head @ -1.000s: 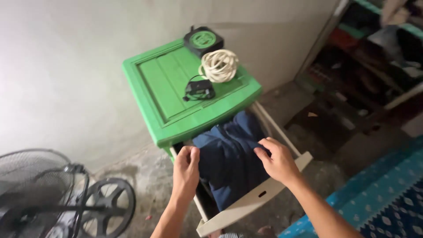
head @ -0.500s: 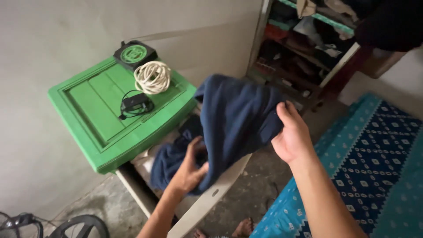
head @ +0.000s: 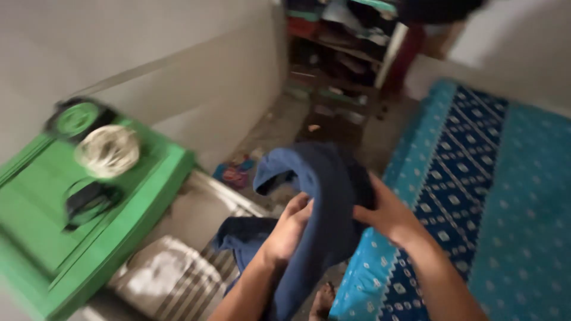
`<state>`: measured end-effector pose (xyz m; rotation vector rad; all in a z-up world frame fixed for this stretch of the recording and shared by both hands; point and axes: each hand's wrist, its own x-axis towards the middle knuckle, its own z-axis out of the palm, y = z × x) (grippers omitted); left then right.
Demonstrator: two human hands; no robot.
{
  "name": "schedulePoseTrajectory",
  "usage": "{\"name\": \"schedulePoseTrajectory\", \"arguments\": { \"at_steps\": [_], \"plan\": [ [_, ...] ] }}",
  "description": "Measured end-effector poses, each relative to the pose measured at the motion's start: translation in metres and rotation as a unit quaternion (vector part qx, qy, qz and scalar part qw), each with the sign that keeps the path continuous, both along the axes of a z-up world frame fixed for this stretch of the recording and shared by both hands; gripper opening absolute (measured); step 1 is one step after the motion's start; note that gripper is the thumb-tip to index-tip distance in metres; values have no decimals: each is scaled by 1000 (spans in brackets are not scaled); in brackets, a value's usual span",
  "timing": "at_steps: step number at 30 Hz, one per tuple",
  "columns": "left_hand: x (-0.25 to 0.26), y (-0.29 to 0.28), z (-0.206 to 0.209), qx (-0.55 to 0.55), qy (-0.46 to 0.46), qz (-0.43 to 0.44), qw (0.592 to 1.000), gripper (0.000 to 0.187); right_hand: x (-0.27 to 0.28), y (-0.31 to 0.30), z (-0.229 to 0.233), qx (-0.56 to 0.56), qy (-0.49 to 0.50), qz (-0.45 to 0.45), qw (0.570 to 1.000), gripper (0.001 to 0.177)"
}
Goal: Organizing clothes and small electronic objects in a plastic drawer unit.
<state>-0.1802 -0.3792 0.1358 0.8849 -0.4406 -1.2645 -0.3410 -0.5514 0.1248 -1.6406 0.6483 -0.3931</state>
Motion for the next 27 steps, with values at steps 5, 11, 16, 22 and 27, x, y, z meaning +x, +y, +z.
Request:
{"name": "schedulePoseTrajectory", "arguments": {
  "at_steps": [5,11,16,22,27],
  "plan": [
    [-59,-110,-15,80,-147,-81,983,39,-115,-40,-23,102,37,-267,958,66],
    [-131,-204,-90,86,-386,-124,910,40,-244,-47,-55,255,-170,-450,839,51],
    [-156,-228,-160,46,-324,-189,926,42,-331,-55,-97,268,-139,-632,714,51],
    [-156,-228,-189,86,-345,-250,900,41,-432,-76,-180,35,-76,-639,764,56],
    [-131,-230,-212,56,-418,-243,874,43,-462,-84,-234,104,51,-651,750,76]
  ]
}}
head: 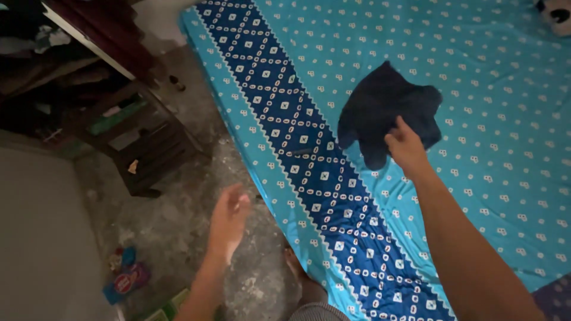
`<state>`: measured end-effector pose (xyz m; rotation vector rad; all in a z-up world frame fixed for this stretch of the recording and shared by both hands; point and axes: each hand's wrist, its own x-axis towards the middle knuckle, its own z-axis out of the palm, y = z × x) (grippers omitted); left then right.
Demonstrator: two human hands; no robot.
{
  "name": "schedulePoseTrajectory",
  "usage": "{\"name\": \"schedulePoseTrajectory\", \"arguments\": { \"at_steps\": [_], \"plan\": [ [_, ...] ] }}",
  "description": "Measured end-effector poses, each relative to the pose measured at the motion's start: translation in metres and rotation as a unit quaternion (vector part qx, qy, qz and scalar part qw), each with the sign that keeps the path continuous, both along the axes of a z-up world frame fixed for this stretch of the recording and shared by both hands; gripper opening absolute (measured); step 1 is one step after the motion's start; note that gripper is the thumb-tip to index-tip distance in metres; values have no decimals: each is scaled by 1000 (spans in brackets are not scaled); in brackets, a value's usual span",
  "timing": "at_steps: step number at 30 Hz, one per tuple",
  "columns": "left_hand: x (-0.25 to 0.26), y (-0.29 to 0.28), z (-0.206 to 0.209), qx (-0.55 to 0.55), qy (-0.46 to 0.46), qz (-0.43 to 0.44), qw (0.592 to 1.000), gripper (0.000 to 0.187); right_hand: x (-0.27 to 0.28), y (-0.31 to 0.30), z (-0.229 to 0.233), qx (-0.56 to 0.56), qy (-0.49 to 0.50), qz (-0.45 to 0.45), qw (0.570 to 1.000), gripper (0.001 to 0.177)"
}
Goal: Organizing clothes and small electronic objects in a plastic drawer unit.
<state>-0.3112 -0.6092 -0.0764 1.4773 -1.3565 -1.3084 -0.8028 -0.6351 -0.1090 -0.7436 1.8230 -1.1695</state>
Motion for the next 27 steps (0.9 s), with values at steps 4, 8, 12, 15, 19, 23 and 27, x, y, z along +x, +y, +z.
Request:
{"name": "schedulePoseTrajectory", "arguments": {
  "at_steps": [4,8,12,15,19,23,27],
  "plan": [
    [7,-4,34,10,-20,1,1000,49,21,-4,-10,-110,90,69,987,70],
    [25,-3,49,-41,-81,-9,996,53,80,-7,35,-140,125,148,971,63],
    [53,7,78,-71,-151,23,986,55,142,-15,64,-175,95,231,952,55],
    [85,29,94,-88,-191,68,975,54,196,-24,91,-109,19,267,957,54],
    [137,76,118,-82,-202,152,964,54,278,-34,104,-162,20,372,914,50],
    [183,144,121,-93,-229,244,938,52,365,-21,130,-204,38,517,830,41],
    [234,233,134,-106,-257,359,891,48,469,11,154,-227,25,593,772,38]
  ]
}}
